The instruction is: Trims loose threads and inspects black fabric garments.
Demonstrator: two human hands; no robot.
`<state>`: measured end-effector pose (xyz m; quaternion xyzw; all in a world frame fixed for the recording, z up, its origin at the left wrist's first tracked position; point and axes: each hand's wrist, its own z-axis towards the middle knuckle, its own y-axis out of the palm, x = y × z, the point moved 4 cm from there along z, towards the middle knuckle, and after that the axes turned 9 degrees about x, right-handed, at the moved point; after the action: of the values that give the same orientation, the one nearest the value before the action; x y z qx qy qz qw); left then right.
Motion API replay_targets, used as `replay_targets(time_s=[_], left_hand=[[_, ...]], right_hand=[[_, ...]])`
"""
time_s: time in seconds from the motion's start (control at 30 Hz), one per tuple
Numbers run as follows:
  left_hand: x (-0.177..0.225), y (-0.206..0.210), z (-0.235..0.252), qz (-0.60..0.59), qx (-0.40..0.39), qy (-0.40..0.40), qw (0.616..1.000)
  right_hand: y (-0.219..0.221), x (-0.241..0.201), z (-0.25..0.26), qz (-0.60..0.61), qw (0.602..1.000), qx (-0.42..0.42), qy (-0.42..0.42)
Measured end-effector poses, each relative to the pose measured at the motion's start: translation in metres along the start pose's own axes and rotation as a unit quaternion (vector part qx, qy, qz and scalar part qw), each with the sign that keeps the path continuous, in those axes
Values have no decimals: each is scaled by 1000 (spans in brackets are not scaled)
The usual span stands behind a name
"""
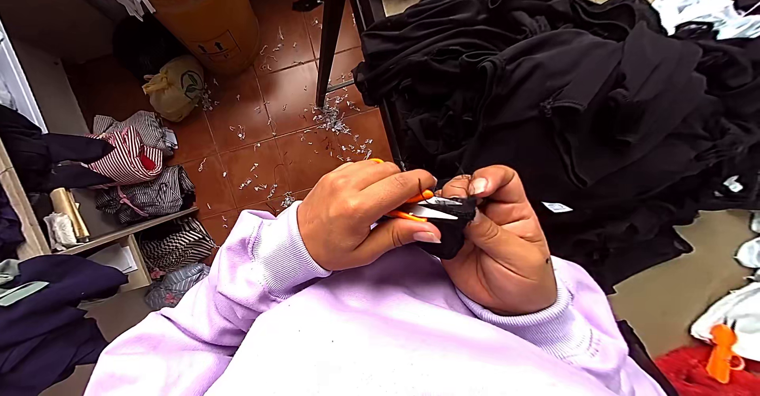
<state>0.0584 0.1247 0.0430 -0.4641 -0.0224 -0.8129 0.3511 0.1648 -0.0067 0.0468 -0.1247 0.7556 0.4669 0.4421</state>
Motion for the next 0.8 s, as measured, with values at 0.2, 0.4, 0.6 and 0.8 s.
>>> replay_targets(time_s=[0.2, 0.4, 0.6, 0.8], left_hand=[[0, 1, 1, -18, 3, 2, 1000], [-2, 1, 0, -41, 1, -5, 999], [-1, -1, -1, -47, -15, -10, 999], [1, -4, -1, -30, -9, 0, 1000]], right_hand=[[0, 2, 0, -3, 1000, -5, 4], [1, 3, 0, -14, 1000, -5, 10], [2, 1, 1, -52, 999, -1, -14], [1, 1, 0, -97, 995, -8, -30]])
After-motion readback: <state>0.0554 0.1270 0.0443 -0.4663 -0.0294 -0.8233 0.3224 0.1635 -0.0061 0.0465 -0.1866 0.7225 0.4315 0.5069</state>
